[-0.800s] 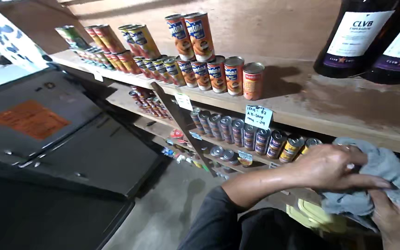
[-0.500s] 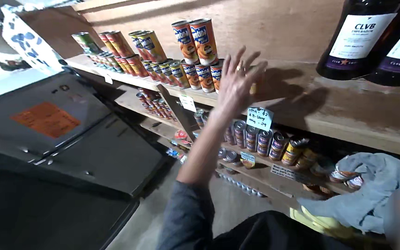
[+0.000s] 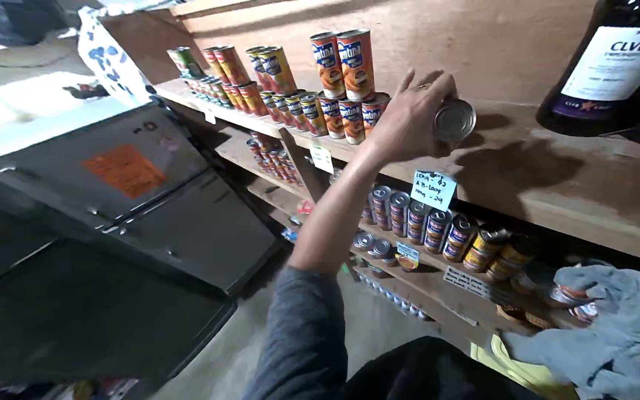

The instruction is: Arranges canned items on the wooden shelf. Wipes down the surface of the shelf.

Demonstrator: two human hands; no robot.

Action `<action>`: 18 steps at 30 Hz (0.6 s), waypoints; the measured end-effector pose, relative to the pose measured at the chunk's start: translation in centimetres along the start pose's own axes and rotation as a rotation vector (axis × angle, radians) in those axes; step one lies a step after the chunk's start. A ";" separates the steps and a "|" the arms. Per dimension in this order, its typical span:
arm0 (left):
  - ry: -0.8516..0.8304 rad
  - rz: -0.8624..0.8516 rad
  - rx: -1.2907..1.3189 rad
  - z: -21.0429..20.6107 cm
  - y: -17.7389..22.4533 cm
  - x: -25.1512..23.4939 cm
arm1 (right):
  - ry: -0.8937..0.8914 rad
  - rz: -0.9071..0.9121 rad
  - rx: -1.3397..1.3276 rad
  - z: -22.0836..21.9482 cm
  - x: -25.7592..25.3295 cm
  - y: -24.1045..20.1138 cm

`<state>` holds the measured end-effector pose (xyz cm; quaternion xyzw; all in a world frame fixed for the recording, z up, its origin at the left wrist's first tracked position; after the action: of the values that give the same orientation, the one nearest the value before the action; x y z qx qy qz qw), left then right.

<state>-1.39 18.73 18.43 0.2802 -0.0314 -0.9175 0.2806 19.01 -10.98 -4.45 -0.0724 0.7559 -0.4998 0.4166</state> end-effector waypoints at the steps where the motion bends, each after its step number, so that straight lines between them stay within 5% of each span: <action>1: 0.071 -0.014 0.199 0.6 0.8 1.3 | 0.018 -0.008 -0.033 0.1 0.0 0.0; 4: 0.234 -0.090 0.745 0.2 1.9 4.7 | 0.026 -0.015 -0.072 0.2 0.0 0.1; 6: 0.296 -0.123 0.875 -0.9 2.4 6.0 | 0.006 0.013 -0.058 0.0 -0.3 -0.2; 12: 0.358 -0.033 0.669 -2.6 2.1 5.5 | -0.039 0.085 -0.028 0.1 -0.2 -0.7; 18: 0.070 0.179 0.730 -6.3 0.4 1.1 | 0.036 0.034 -0.028 1.6 0.6 0.9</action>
<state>1.34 18.43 12.68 0.3889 -0.3709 -0.8078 0.2421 20.02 -11.95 -5.74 -0.0562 0.7712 -0.4833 0.4105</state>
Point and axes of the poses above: each hand's wrist, its own x-axis away from the middle knuckle, its own z-axis out of the back of the hand, y = z × x, the point moved 10 cm from there along -x, towards the middle knuckle, and after that the axes turned 13 degrees about z, right-handed, at the moved point
